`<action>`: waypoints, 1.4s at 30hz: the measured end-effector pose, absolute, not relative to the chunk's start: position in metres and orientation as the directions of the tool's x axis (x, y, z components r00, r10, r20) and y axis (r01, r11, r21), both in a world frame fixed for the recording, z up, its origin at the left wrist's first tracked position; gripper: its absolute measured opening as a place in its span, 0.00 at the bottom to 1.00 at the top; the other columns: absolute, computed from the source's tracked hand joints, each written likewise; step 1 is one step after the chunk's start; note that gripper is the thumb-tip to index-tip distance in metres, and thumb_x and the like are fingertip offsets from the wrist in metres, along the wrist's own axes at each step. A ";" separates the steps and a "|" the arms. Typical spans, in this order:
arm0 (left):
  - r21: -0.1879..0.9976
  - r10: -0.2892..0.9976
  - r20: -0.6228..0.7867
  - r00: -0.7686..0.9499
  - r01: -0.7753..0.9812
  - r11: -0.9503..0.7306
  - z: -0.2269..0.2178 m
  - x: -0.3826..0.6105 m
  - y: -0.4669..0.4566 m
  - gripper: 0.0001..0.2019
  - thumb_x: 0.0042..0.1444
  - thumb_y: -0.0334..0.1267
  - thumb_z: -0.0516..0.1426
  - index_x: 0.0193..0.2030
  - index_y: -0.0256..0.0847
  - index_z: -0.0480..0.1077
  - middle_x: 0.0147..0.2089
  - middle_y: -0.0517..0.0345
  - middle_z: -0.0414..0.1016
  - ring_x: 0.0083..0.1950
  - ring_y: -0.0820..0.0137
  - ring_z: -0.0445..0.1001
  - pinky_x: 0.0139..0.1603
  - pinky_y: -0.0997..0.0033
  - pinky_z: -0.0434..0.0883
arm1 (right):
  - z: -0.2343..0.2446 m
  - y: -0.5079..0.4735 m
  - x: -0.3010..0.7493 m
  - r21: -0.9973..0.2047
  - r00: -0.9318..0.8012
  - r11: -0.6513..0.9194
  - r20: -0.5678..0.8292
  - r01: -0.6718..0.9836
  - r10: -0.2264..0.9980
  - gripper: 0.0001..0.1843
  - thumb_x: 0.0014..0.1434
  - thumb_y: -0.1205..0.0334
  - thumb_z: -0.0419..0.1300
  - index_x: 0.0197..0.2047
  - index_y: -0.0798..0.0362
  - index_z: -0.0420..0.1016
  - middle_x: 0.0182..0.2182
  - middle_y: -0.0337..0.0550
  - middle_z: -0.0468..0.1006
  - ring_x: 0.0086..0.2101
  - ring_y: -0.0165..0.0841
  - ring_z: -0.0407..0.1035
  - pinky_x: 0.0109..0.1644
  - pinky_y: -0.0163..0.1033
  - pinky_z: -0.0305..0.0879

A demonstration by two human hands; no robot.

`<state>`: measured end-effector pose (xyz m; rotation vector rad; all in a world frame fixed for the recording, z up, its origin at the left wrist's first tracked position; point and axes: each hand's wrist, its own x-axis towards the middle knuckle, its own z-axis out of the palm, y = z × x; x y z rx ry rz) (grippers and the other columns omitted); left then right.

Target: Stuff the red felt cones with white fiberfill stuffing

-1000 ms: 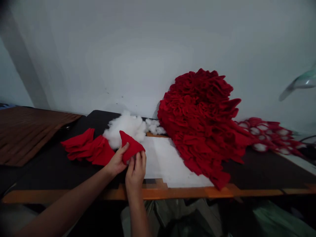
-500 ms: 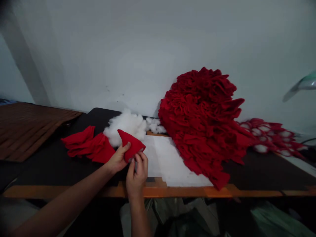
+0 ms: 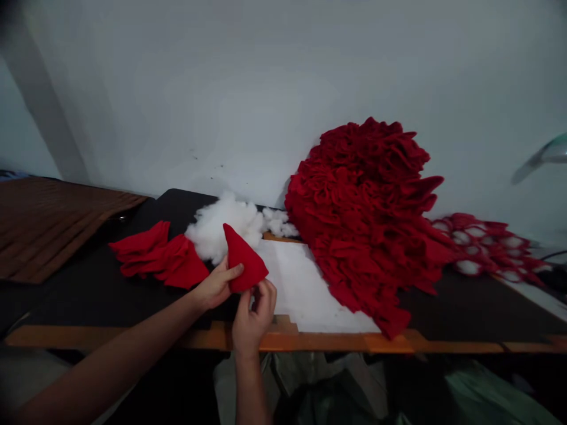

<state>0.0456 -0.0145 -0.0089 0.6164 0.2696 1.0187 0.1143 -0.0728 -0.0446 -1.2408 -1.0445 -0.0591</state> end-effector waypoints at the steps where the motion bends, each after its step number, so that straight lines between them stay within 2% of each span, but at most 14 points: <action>1: 0.592 0.856 0.063 0.513 -0.710 0.381 -0.010 0.046 -0.014 0.26 0.43 0.31 0.62 0.50 0.42 0.61 0.39 0.57 0.72 0.39 0.71 0.72 0.45 0.69 0.67 | -0.045 -0.074 0.113 -0.687 0.495 0.390 0.719 0.614 0.487 0.14 0.56 0.66 0.51 0.47 0.54 0.65 0.43 0.49 0.67 0.44 0.35 0.63 0.46 0.44 0.63; 3: 0.593 0.851 0.061 0.521 -0.705 0.390 -0.012 0.045 -0.012 0.24 0.45 0.33 0.61 0.50 0.41 0.61 0.40 0.56 0.72 0.39 0.71 0.72 0.46 0.70 0.67 | -0.046 -0.074 0.114 -0.563 0.343 0.392 0.793 0.727 0.503 0.17 0.57 0.66 0.49 0.51 0.54 0.62 0.47 0.52 0.66 0.49 0.37 0.61 0.50 0.47 0.61; 6: 0.595 0.846 0.076 0.528 -0.704 0.386 -0.013 0.045 -0.013 0.23 0.44 0.34 0.62 0.49 0.40 0.63 0.39 0.55 0.73 0.40 0.70 0.72 0.47 0.69 0.66 | -0.049 -0.069 0.121 -0.408 0.178 0.383 0.841 0.829 0.511 0.18 0.58 0.67 0.48 0.52 0.55 0.62 0.44 0.53 0.68 0.46 0.37 0.63 0.47 0.45 0.64; 13: 0.585 0.801 0.070 0.595 -0.675 0.450 -0.012 0.050 -0.021 0.25 0.42 0.36 0.63 0.49 0.42 0.64 0.43 0.54 0.73 0.46 0.68 0.70 0.54 0.67 0.62 | -0.056 -0.053 0.135 -0.222 0.089 0.235 0.879 0.946 0.469 0.15 0.55 0.68 0.50 0.45 0.55 0.71 0.36 0.51 0.73 0.37 0.39 0.67 0.38 0.44 0.67; 16: 0.539 0.807 0.041 0.590 -0.693 0.479 -0.010 0.052 -0.018 0.17 0.47 0.42 0.60 0.45 0.40 0.66 0.43 0.53 0.73 0.48 0.67 0.69 0.55 0.67 0.61 | -0.053 -0.055 0.134 -0.289 0.142 0.243 0.863 0.926 0.485 0.15 0.54 0.69 0.50 0.43 0.57 0.72 0.38 0.53 0.71 0.39 0.39 0.65 0.39 0.45 0.66; 19: 0.545 0.834 -0.007 0.552 -0.697 0.466 -0.006 0.050 -0.012 0.14 0.48 0.40 0.59 0.42 0.39 0.67 0.40 0.54 0.74 0.44 0.68 0.71 0.51 0.66 0.65 | -0.047 -0.065 0.132 -0.469 0.251 0.360 0.823 0.806 0.510 0.16 0.54 0.70 0.49 0.43 0.54 0.72 0.40 0.50 0.68 0.42 0.36 0.64 0.43 0.43 0.64; 24: 0.571 0.902 -0.012 0.431 -0.738 0.361 0.001 0.041 -0.012 0.16 0.42 0.31 0.62 0.40 0.36 0.66 0.37 0.54 0.74 0.38 0.68 0.73 0.45 0.65 0.69 | -0.042 -0.073 0.126 -0.813 0.434 0.461 0.581 0.357 0.689 0.15 0.54 0.65 0.52 0.45 0.51 0.70 0.41 0.44 0.70 0.43 0.33 0.65 0.48 0.42 0.62; 26: 0.550 0.896 -0.007 0.444 -0.746 0.375 0.001 0.041 -0.015 0.16 0.42 0.31 0.61 0.41 0.36 0.66 0.37 0.53 0.74 0.38 0.67 0.73 0.45 0.64 0.69 | -0.040 -0.068 0.121 -0.882 0.488 0.432 0.466 0.190 0.738 0.16 0.51 0.63 0.55 0.44 0.53 0.70 0.41 0.44 0.71 0.42 0.34 0.66 0.47 0.42 0.63; 28: 0.554 0.880 -0.020 0.475 -0.727 0.405 -0.002 0.043 -0.017 0.18 0.41 0.31 0.62 0.40 0.36 0.65 0.36 0.54 0.74 0.36 0.68 0.73 0.43 0.65 0.70 | -0.038 -0.061 0.116 -0.913 0.565 0.388 0.387 0.125 0.729 0.18 0.46 0.64 0.58 0.43 0.55 0.69 0.39 0.45 0.73 0.40 0.34 0.67 0.46 0.42 0.64; 32: 0.554 0.894 -0.085 0.441 -0.724 0.410 -0.007 0.047 -0.014 0.17 0.41 0.32 0.63 0.38 0.37 0.65 0.34 0.56 0.74 0.34 0.69 0.73 0.42 0.66 0.70 | -0.039 -0.058 0.110 -0.920 0.718 0.336 0.374 0.203 0.587 0.15 0.47 0.65 0.57 0.41 0.56 0.67 0.34 0.44 0.72 0.33 0.32 0.68 0.38 0.40 0.67; 35: 0.526 0.919 -0.090 0.383 -0.765 0.371 -0.007 0.048 -0.010 0.14 0.44 0.37 0.62 0.37 0.37 0.64 0.33 0.57 0.73 0.33 0.71 0.73 0.41 0.67 0.70 | -0.045 -0.065 0.110 -0.774 0.574 0.360 0.630 0.522 0.523 0.09 0.53 0.64 0.53 0.39 0.54 0.68 0.35 0.45 0.69 0.37 0.33 0.66 0.42 0.42 0.66; 38: 0.511 0.908 -0.081 0.412 -0.765 0.393 -0.004 0.048 -0.010 0.14 0.46 0.38 0.61 0.39 0.39 0.64 0.33 0.58 0.72 0.33 0.72 0.73 0.42 0.68 0.69 | -0.048 -0.068 0.113 -0.573 0.289 0.366 0.751 0.733 0.594 0.12 0.55 0.67 0.50 0.41 0.54 0.70 0.41 0.50 0.67 0.45 0.36 0.63 0.49 0.46 0.62; 40: 0.501 0.893 -0.065 0.445 -0.759 0.415 -0.003 0.048 -0.011 0.13 0.47 0.36 0.60 0.40 0.39 0.65 0.33 0.59 0.73 0.35 0.72 0.73 0.44 0.69 0.68 | -0.047 -0.064 0.118 -0.584 0.279 0.334 0.717 0.739 0.639 0.14 0.55 0.68 0.49 0.43 0.54 0.70 0.43 0.51 0.67 0.47 0.37 0.62 0.50 0.47 0.61; 42: 0.501 0.889 -0.045 0.455 -0.760 0.414 -0.003 0.047 -0.009 0.13 0.46 0.33 0.60 0.40 0.39 0.65 0.35 0.58 0.73 0.36 0.72 0.73 0.45 0.70 0.68 | -0.044 -0.060 0.125 -0.679 0.353 0.310 0.652 0.665 0.671 0.13 0.54 0.67 0.50 0.42 0.54 0.70 0.41 0.49 0.69 0.45 0.36 0.63 0.49 0.46 0.62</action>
